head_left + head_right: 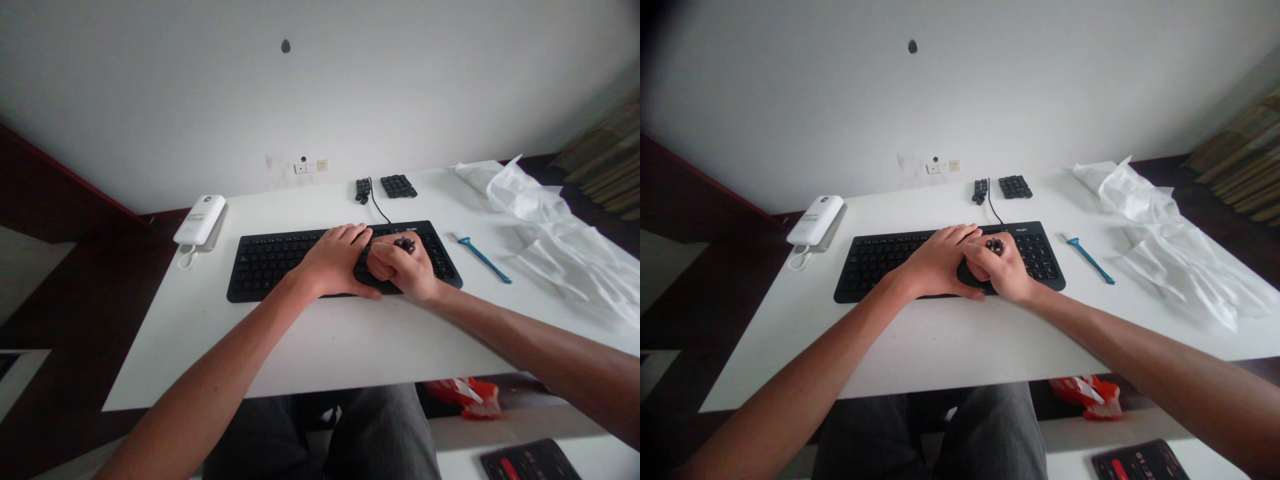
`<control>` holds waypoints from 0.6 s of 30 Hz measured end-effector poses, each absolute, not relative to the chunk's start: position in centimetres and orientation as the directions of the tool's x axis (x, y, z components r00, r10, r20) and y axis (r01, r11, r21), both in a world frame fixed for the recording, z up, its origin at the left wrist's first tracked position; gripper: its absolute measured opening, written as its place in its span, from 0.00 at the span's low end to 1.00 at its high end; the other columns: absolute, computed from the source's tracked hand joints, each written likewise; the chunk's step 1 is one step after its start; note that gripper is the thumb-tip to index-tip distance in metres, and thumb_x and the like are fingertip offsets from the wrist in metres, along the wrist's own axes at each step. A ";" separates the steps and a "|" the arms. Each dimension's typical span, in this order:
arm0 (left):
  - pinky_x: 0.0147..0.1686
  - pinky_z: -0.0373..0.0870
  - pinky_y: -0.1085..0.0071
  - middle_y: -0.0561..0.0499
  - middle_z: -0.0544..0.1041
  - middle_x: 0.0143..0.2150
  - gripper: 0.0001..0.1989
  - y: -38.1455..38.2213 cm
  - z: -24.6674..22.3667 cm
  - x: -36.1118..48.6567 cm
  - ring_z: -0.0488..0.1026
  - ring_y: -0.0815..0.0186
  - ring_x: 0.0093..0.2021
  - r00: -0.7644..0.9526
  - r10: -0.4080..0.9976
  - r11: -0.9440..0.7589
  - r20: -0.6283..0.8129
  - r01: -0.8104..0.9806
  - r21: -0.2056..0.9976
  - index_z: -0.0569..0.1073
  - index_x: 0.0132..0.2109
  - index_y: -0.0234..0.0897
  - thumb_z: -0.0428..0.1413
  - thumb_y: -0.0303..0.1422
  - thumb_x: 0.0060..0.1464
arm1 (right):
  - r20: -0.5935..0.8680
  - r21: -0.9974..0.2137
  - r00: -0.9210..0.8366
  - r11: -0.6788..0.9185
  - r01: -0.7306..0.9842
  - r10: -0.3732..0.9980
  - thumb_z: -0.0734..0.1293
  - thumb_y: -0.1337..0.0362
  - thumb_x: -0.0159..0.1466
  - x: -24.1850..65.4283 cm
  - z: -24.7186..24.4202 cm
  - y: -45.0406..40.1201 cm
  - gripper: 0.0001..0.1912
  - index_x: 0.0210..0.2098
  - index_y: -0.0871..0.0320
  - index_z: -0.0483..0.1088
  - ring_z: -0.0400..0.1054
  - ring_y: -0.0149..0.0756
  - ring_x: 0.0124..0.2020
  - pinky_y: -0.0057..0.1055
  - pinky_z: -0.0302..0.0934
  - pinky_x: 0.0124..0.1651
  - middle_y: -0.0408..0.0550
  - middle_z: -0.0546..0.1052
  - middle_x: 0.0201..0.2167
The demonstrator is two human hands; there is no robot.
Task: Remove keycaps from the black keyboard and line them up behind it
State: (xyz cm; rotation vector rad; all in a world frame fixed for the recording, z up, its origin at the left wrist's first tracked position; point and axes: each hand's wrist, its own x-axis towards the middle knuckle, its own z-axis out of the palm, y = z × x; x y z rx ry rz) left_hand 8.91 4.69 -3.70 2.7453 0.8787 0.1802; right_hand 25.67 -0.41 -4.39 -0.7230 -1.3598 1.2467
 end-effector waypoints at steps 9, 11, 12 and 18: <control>0.74 0.45 0.56 0.36 0.54 0.77 0.59 4.8 -4.1 9.0 0.51 0.46 0.76 0.809 0.587 -0.792 0.043 0.561 0.241 0.54 0.75 0.31 0.60 0.66 0.49 | 0.289 -0.955 -0.231 0.264 -0.131 0.929 0.66 0.58 0.70 26.0 -5.0 -0.4 0.27 0.16 0.55 0.59 0.50 0.28 0.17 0.32 0.43 0.21 0.39 0.60 0.14; 0.74 0.44 0.57 0.36 0.54 0.77 0.60 4.8 -4.1 8.9 0.50 0.47 0.76 0.808 0.588 -0.790 0.037 0.563 0.242 0.54 0.75 0.31 0.60 0.66 0.48 | 0.278 -0.958 -0.233 0.250 -0.143 0.932 0.67 0.58 0.70 25.9 -5.0 -0.4 0.27 0.16 0.56 0.60 0.50 0.27 0.17 0.32 0.44 0.21 0.39 0.59 0.14; 0.74 0.44 0.57 0.36 0.53 0.78 0.60 4.8 -4.0 8.9 0.50 0.47 0.77 0.808 0.589 -0.788 0.031 0.565 0.242 0.54 0.75 0.31 0.60 0.67 0.48 | 0.269 -0.958 -0.236 0.236 -0.162 0.934 0.67 0.58 0.70 25.9 -4.9 -0.4 0.27 0.16 0.56 0.60 0.50 0.27 0.17 0.32 0.44 0.21 0.39 0.59 0.14; 0.75 0.44 0.57 0.36 0.51 0.78 0.61 4.6 -3.8 8.8 0.48 0.47 0.77 0.804 0.594 -0.787 0.029 0.574 0.226 0.52 0.76 0.30 0.58 0.68 0.49 | 0.192 -0.906 -0.150 0.117 -0.406 0.970 0.69 0.59 0.65 27.1 -2.9 0.7 0.28 0.16 0.53 0.51 0.40 0.24 0.14 0.31 0.37 0.18 0.34 0.48 0.12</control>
